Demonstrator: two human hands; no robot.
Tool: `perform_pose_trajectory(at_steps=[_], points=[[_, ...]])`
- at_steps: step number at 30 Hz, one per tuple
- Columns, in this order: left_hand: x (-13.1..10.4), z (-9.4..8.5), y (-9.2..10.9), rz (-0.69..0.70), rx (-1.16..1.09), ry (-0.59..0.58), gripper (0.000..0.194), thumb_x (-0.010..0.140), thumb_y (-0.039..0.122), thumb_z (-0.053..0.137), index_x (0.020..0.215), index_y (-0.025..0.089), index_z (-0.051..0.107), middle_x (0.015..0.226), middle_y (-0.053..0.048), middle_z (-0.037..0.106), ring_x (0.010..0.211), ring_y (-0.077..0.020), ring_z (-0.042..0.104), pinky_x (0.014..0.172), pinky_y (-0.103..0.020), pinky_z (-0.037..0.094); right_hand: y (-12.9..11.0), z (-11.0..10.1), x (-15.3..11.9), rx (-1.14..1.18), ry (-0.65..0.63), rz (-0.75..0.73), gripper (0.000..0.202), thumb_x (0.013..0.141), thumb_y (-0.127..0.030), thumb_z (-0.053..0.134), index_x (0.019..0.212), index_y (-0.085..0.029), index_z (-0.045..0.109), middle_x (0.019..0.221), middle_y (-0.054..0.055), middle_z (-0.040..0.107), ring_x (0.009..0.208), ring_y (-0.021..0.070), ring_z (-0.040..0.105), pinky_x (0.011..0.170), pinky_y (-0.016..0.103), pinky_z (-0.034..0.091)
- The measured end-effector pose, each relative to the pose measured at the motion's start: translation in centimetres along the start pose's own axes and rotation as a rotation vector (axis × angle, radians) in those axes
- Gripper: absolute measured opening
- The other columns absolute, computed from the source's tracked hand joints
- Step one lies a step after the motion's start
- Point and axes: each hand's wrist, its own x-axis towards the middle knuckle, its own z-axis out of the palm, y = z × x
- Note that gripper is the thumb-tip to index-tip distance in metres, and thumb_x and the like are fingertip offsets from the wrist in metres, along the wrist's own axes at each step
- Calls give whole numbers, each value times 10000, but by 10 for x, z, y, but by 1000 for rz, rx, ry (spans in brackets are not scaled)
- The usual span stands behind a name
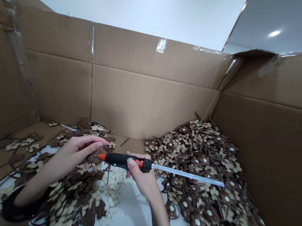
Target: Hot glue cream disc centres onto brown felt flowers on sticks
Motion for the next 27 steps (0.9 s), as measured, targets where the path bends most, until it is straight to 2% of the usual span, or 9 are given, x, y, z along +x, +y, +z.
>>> perform_pose_trajectory(at_steps=[3,6,8,10,12,14,19,24,27], points=[[2,0,-3,22,40,32,336,865,444,487,1033,208,658,759,-8,624,494,-82,516,446,-171,475,-3,-3,-1,-48,50,14,564,708,-694,492,802,-147,590,478,4,488,442,117,414,426,237,337],[7,1,-10,39,56,108,330,876,444,475,1107,229,572,732,12,594,483,-78,509,431,-164,453,-9,-9,-2,-162,87,-1,451,726,-612,548,723,-162,573,526,2,478,474,108,405,434,227,323],[11,2,-13,38,-1,115,289,874,448,480,1058,226,504,675,36,560,450,-74,487,400,-158,417,-13,-9,-1,-174,124,-11,430,750,-587,544,655,-168,542,554,8,469,506,108,411,460,228,332],[13,6,-16,36,-84,62,252,867,450,493,965,227,432,619,64,517,434,-71,465,379,-147,387,-17,-4,1,-95,128,23,418,765,-575,538,721,-161,571,551,2,458,516,111,422,483,231,349],[13,10,-17,32,-130,-8,251,865,444,500,913,227,384,589,82,486,424,-64,449,378,-138,373,-19,3,4,13,72,63,416,759,-543,567,871,-145,608,551,-12,461,509,108,434,501,231,367],[14,15,-19,21,-142,-66,254,869,441,497,906,224,371,594,86,482,414,-55,437,375,-131,359,-19,8,6,84,-41,72,422,747,-507,601,939,-132,619,572,-16,476,519,99,443,519,224,376],[16,26,-24,10,-153,-147,262,871,453,495,919,223,377,610,80,477,426,-50,441,373,-123,349,-10,8,7,128,-226,93,359,781,-481,593,885,-138,617,585,-24,452,550,83,414,519,207,330],[17,38,-22,24,-254,-99,276,852,430,534,849,220,356,578,93,424,425,-44,403,368,-119,345,1,4,9,195,-232,193,345,712,-471,650,715,-139,559,594,-22,441,540,72,378,492,207,279],[17,44,-19,49,-325,-39,306,836,451,554,828,220,352,564,94,415,421,-51,409,371,-129,353,2,3,10,266,-185,276,365,654,-471,709,713,-136,575,628,-9,495,567,82,419,506,212,302]])
